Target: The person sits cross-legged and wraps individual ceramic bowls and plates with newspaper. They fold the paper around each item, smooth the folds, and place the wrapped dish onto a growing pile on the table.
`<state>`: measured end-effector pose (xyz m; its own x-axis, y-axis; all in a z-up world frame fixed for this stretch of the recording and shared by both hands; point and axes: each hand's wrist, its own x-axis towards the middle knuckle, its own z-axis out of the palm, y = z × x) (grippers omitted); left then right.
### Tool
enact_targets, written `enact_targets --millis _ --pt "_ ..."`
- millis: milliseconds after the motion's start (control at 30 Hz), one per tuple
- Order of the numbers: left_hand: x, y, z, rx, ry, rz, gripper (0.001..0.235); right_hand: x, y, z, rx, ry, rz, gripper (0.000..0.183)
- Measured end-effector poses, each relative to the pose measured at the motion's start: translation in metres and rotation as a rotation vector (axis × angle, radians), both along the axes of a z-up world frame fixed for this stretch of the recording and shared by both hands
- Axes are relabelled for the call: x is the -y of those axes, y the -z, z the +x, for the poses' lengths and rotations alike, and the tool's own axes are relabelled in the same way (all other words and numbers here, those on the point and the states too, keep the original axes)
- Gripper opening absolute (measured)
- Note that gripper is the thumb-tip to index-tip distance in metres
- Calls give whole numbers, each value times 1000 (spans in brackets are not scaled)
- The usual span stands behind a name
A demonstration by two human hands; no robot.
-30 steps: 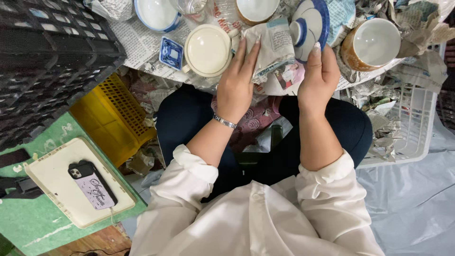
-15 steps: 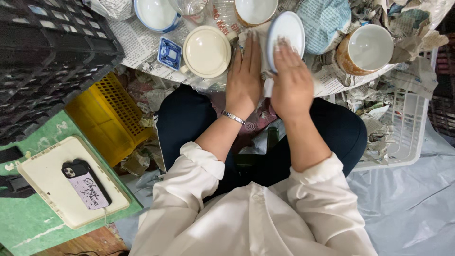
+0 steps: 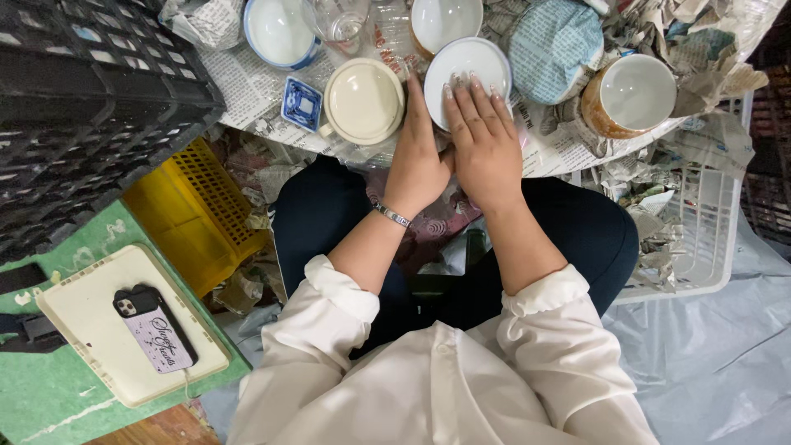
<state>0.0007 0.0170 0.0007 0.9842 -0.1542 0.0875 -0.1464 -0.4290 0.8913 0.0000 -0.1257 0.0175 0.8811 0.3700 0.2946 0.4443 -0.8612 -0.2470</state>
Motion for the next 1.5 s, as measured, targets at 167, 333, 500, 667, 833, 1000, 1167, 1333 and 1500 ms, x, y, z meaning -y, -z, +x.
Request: enact_targets --millis 167,333,500,667,833,1000,1167,1333,1500 --pt "-9 -17 -11 43 60 104 97 -2 8 1 -114 39 53 52" --pt "-11 -20 -13 27 36 137 84 -14 20 -3 -155 110 30 57" --pt "-8 -14 -10 -19 28 110 74 -17 27 8 -226 131 29 63" --pt "0 -12 -12 42 -6 134 72 -21 30 20 -239 165 54 61" --pt "2 -17 -11 77 -4 151 74 -21 26 20 -252 160 76 59" --pt "1 -24 -10 96 -33 170 72 -20 28 21 -248 147 59 60" --pt "3 -24 -14 133 -36 258 70 -16 43 25 -193 135 18 62" --pt "4 -19 -16 210 -56 304 60 -12 57 47 -159 123 0 60" --pt "2 -22 -16 251 -91 302 56 -4 50 52 -215 95 9 63"
